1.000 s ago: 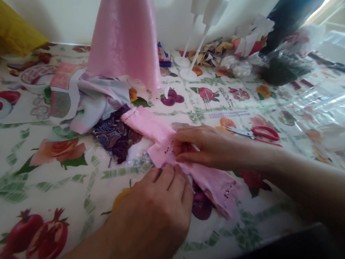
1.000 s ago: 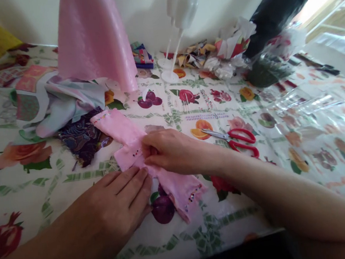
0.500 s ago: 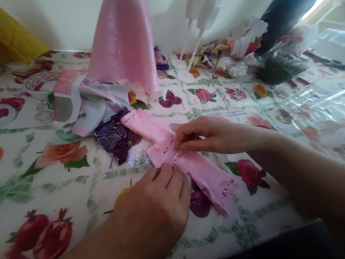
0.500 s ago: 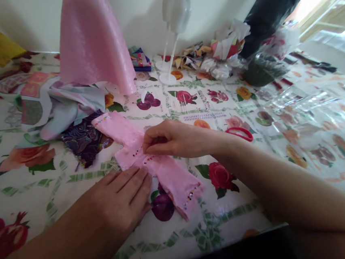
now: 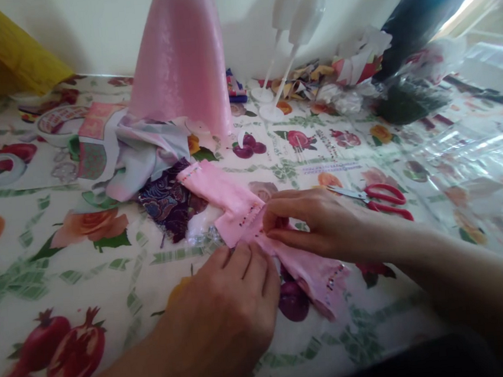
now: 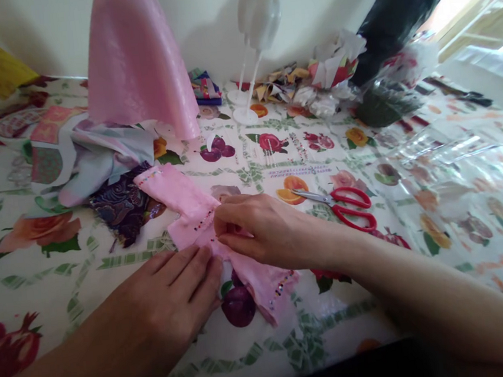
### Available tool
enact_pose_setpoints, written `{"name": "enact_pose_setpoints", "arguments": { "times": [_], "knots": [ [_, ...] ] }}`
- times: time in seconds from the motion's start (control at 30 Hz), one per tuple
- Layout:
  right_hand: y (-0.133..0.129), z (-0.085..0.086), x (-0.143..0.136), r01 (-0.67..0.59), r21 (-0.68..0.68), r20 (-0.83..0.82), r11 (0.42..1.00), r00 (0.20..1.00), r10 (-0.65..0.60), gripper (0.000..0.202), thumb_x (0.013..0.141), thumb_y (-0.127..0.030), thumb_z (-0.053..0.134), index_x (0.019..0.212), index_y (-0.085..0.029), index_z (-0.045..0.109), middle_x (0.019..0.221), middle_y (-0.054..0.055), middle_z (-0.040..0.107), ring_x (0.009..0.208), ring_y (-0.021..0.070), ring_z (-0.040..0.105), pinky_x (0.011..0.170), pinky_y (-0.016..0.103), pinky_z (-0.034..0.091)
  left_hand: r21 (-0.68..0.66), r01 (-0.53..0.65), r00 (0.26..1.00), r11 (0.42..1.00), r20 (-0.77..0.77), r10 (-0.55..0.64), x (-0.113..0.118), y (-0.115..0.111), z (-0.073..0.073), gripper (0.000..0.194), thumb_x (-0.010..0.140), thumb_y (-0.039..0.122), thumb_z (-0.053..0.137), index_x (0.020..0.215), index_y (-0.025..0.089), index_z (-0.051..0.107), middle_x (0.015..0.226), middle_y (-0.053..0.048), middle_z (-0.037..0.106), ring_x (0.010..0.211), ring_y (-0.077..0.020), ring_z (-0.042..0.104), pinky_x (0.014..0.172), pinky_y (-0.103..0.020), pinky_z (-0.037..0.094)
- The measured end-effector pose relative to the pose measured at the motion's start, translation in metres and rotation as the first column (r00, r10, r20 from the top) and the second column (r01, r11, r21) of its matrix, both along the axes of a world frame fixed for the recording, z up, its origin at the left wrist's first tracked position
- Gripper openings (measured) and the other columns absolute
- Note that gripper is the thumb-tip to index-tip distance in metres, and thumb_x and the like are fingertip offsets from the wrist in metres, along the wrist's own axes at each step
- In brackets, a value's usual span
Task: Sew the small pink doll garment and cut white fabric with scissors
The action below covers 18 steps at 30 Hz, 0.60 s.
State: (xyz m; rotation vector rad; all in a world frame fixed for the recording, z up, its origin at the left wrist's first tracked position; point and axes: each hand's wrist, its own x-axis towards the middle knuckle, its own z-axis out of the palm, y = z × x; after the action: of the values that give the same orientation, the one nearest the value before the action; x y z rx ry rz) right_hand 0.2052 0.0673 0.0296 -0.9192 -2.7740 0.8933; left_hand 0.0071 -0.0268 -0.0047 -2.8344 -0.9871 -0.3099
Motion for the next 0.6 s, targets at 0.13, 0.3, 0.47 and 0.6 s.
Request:
{"name": "enact_pose_setpoints", "arguments": {
  "times": [0.13, 0.3, 0.47, 0.6],
  "knots": [
    [-0.005, -0.005, 0.007, 0.028, 0.011, 0.001, 1.0, 1.0, -0.028, 0.012, 0.096, -0.019, 0.05, 0.088, -0.018, 0.059, 0.086, 0.002, 0.06, 0.075, 0.013, 0.053, 0.068, 0.027, 0.041, 0.043, 0.005, 0.999, 0.999, -0.038, -0.003, 0.0, -0.002, 0.003, 0.036, 0.088, 0.011, 0.04, 0.113, 0.005, 0.064, 0.103, -0.017, 0.071, 0.087, -0.0285, 0.066, 0.067, -0.039, 0.051],
    [-0.018, -0.004, 0.013, 0.03, 0.08, -0.04, 0.996, 0.999, -0.026, 0.017, 0.099, -0.022, 0.045, 0.095, -0.017, 0.061, 0.089, 0.006, 0.059, 0.081, 0.0166, 0.053, 0.073, 0.031, 0.044, 0.11, 0.034, 0.999, 0.993, -0.029, -0.031, 0.0, -0.006, 0.008, 0.038, 0.092, 0.012, 0.034, 0.113, 0.005, 0.065, 0.102, -0.016, 0.072, 0.088, -0.028, 0.068, 0.076, -0.041, 0.05],
    [-0.037, -0.007, 0.018, -0.031, 0.204, -0.052, 0.979, 0.998, 0.042, 0.024, 0.099, -0.019, 0.043, 0.109, -0.014, 0.065, 0.096, 0.011, 0.064, 0.089, 0.0217, 0.057, 0.077, 0.037, 0.047, 0.159, 0.075, 0.997, 0.984, -0.012, -0.074, 0.002, -0.009, 0.002, 0.035, 0.095, 0.014, 0.036, 0.115, 0.007, 0.064, 0.109, -0.013, 0.072, 0.099, -0.0269, 0.066, 0.085, -0.04, 0.046],
    [-0.046, -0.014, 0.025, -0.073, 0.275, -0.042, 0.959, 0.995, 0.088, 0.025, 0.1, -0.019, 0.044, 0.114, -0.013, 0.064, 0.101, 0.012, 0.066, 0.094, 0.0231, 0.059, 0.082, 0.04, 0.048, 0.153, 0.016, 0.999, 0.988, 0.039, -0.022, 0.004, -0.01, -0.004, 0.03, 0.095, 0.02, 0.046, 0.113, 0.005, 0.064, 0.106, -0.015, 0.073, 0.096, -0.0284, 0.067, 0.084, -0.041, 0.046]
  ]
}}
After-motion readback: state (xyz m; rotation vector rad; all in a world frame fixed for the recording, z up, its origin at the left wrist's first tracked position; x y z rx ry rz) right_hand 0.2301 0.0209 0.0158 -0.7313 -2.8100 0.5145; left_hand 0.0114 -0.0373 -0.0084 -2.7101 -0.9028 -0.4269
